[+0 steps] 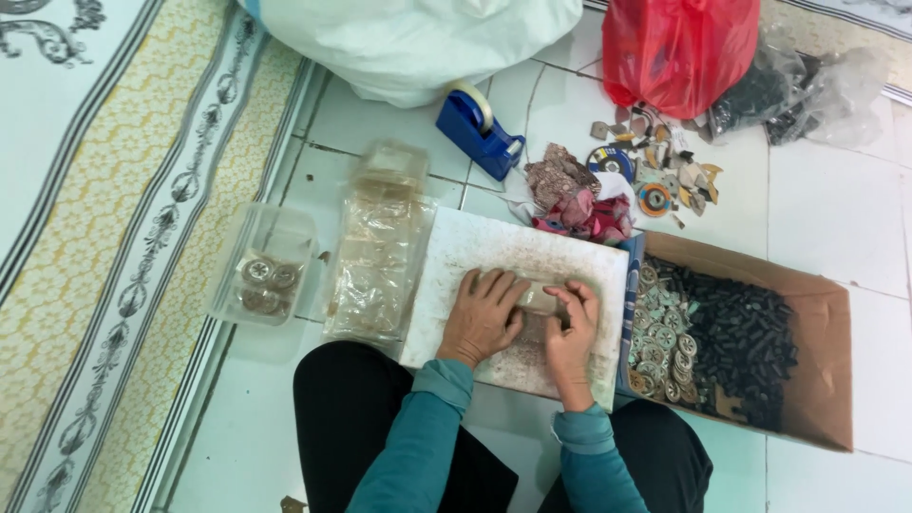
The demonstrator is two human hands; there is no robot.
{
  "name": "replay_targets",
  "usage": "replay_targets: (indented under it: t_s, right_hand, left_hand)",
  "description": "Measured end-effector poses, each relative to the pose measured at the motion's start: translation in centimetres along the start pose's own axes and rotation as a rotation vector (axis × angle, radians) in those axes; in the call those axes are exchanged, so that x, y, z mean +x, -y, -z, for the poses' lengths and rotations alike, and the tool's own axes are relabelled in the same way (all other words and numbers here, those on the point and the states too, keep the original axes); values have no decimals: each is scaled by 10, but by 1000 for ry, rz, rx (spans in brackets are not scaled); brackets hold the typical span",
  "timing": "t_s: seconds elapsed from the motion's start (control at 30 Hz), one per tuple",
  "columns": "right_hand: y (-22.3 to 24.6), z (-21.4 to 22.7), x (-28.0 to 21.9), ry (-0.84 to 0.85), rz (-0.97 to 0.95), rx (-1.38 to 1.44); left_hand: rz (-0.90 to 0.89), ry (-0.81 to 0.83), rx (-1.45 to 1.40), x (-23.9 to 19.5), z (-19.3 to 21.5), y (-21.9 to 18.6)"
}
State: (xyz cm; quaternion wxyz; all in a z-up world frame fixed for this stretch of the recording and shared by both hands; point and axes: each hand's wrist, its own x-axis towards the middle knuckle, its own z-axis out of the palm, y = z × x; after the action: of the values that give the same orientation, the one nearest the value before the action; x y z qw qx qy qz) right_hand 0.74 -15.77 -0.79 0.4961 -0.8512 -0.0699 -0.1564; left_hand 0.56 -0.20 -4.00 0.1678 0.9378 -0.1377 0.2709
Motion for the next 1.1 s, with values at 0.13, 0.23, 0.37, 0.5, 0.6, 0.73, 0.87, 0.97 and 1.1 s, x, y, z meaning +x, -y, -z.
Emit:
replay_targets:
  t_s: [0.13,0.23,0.37,0.5,0.6,0.73,0.87,0.97,1.1]
  right_hand:
    - [-25,-7,-3,67,152,-135]
    - [-39,-12,-2,17,249,-186]
    - [-36,-11,-2,-9,319,-208]
    - [-36,-10,-3,-23,343,-216]
    - [-30,-9,-3,-28,369,-262]
    - [-33,-8,-6,-24,357,-257]
    - [-20,-15,-10,40,-136,118]
    - [-9,-38,-12,63,-302,359]
    - [38,-82,-17,183,-519,453]
  left_hand:
    - [44,12,3,-2,0,0]
    - [60,47,10,-5,-6,1]
    - [64,72,9,-5,-7,0]
    - [89,75,-25,-4,-9,-2]
    - [110,77,-43,-6,-13,0]
    - [174,83,-181,-8,5,-3]
    - [498,-2,-767,-22,37,0]
    - [759,15,-1144,-42,63,6]
    - [1314,-173,-1529,-75,68,29]
